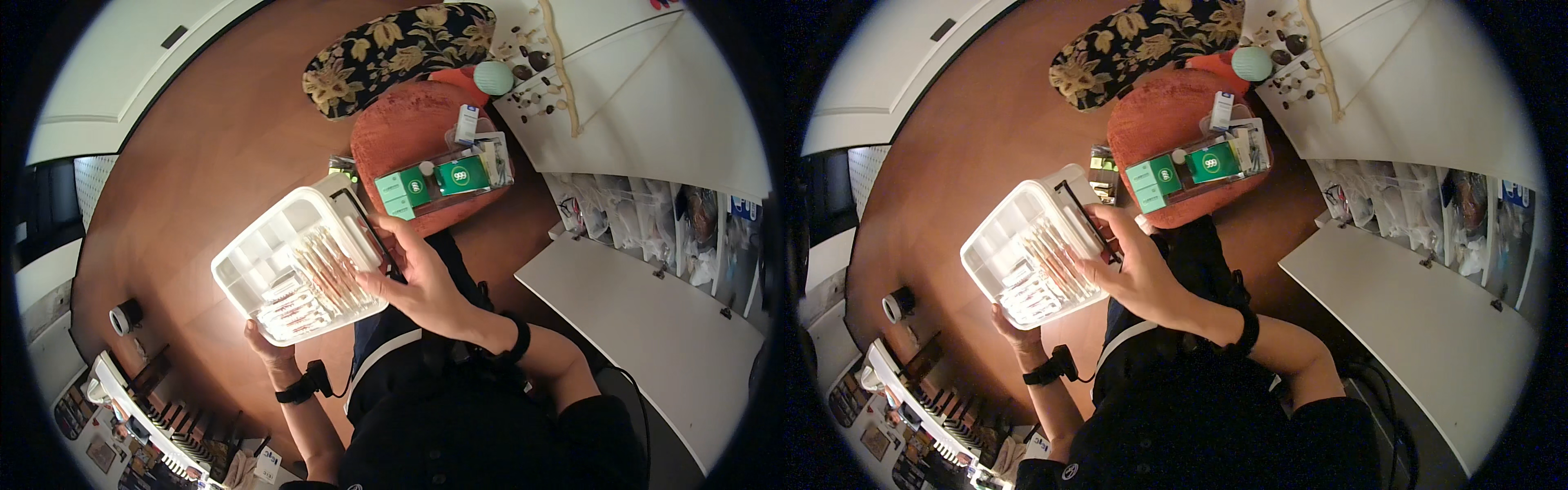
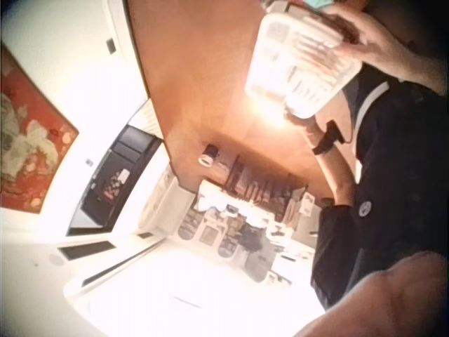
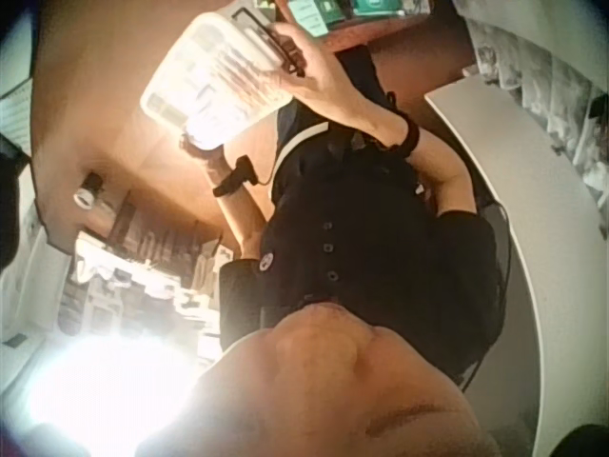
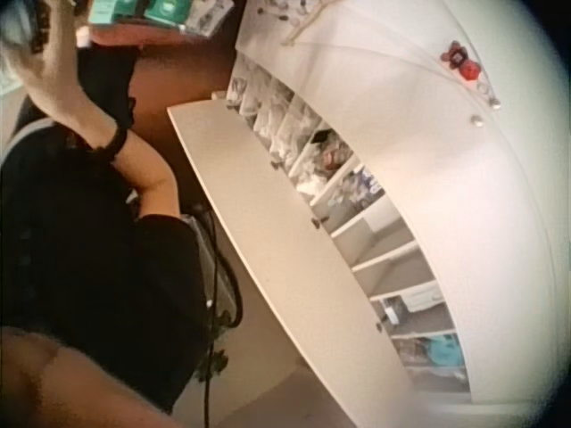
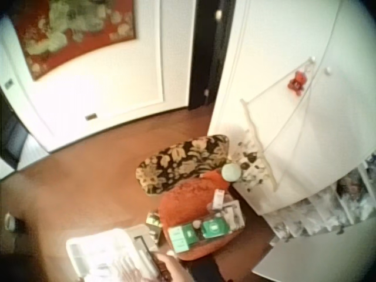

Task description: The person sorts and organizes medical supplies on a table. They open boxes of alcohol pads and green-labeled medicine packets, remove individual items, and place them into a white plastic container with compartments. The person also handles cotton swabs and other packaged items, arranging them on the table.

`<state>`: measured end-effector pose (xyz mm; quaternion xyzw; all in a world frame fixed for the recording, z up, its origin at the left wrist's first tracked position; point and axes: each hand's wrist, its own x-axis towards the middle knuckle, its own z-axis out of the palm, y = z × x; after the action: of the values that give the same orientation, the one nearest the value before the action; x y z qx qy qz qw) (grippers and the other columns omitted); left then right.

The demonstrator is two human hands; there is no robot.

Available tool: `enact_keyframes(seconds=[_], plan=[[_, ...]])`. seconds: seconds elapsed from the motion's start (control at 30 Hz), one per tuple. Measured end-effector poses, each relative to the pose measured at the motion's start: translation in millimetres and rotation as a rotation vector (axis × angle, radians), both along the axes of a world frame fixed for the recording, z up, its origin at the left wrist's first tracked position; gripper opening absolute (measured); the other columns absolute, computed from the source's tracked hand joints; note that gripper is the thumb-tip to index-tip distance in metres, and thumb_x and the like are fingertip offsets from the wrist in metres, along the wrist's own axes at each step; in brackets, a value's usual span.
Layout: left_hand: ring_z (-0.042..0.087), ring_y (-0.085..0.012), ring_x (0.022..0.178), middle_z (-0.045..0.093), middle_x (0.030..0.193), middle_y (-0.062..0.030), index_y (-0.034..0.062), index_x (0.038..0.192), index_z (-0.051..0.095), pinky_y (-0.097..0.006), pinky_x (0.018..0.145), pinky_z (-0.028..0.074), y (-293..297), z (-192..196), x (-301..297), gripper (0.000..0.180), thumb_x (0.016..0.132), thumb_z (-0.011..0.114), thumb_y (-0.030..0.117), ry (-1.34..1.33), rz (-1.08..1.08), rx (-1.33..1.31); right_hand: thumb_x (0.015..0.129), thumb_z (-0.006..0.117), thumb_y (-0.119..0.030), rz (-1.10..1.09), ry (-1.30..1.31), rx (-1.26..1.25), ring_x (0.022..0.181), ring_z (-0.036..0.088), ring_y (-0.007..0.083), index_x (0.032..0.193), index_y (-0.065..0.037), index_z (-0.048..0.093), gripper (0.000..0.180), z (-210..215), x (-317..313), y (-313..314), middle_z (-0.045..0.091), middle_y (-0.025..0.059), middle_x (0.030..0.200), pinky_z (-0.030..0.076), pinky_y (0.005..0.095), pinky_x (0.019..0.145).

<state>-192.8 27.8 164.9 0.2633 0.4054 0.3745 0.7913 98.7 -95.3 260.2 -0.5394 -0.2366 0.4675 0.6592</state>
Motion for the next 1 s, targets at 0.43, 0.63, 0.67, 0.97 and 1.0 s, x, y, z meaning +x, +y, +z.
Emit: enact_keyframes(seconds=[0.43, 0.63, 0.67, 0.97, 1.0], plan=[[0.039, -0.0299, 0.14, 0.04, 0.151, -0.0151, 0.0054, 0.155, 0.022, -0.045, 0.116, 0.033, 62, -97, 208, 0.094, 0.084, 0.07, 0.045, 0.1, -0.41, 0.089, 0.101, 0.055, -0.011, -0.385, 0.287, -0.158, 0.092, 0.062, 0.0097, 0.116, 0.004, 0.063, 0.023, -135, 190, 24, 0.067, 0.005, 0.101, 0.049, 0.0265, 0.084], [0.037, -0.0276, 0.141, 0.04, 0.151, -0.0134, 0.0051, 0.153, 0.027, -0.044, 0.117, 0.03, 65, -148, 310, 0.09, 0.081, 0.071, 0.038, 0.211, -0.545, 0.079, 0.098, 0.058, -0.008, -0.414, 0.431, -0.167, 0.09, 0.06, 0.0123, 0.111, 0.003, 0.066, 0.019, -215, 284, 23, 0.067, 0.006, 0.098, 0.047, 0.028, 0.084], [0.047, -0.0258, 0.132, 0.047, 0.144, -0.0125, 0.005, 0.151, 0.032, -0.043, 0.112, 0.039, 65, -158, 321, 0.08, 0.083, 0.067, 0.028, 0.181, -0.532, 0.059, 0.097, 0.059, -0.008, -0.395, 0.425, -0.188, 0.089, 0.06, 0.0126, 0.109, 0.003, 0.066, 0.018, -230, 297, 23, 0.067, 0.0059, 0.098, 0.047, 0.0282, 0.083], [0.061, -0.0159, 0.085, 0.06, 0.097, -0.0077, 0.0013, 0.106, 0.053, -0.032, 0.082, 0.053, 73, -245, 361, 0.023, 0.085, 0.061, 0.007, 0.491, -0.486, -0.038, 0.09, 0.063, 0.0, -0.151, 0.448, -0.344, 0.094, 0.057, 0.0142, 0.105, 0.001, 0.066, 0.015, -333, 360, 40, 0.066, 0.0037, 0.097, 0.043, 0.0317, 0.087], [0.057, -0.0137, 0.081, 0.06, 0.093, -0.0057, 0.0019, 0.101, 0.055, -0.031, 0.079, 0.052, 74, -248, 361, 0.017, 0.086, 0.06, 0.008, 0.443, -0.453, -0.084, 0.091, 0.063, -0.001, -0.084, 0.392, -0.411, 0.099, 0.057, 0.0153, 0.113, 0.003, 0.065, 0.023, -335, 365, 43, 0.066, 0.0067, 0.106, 0.042, 0.033, 0.09]])
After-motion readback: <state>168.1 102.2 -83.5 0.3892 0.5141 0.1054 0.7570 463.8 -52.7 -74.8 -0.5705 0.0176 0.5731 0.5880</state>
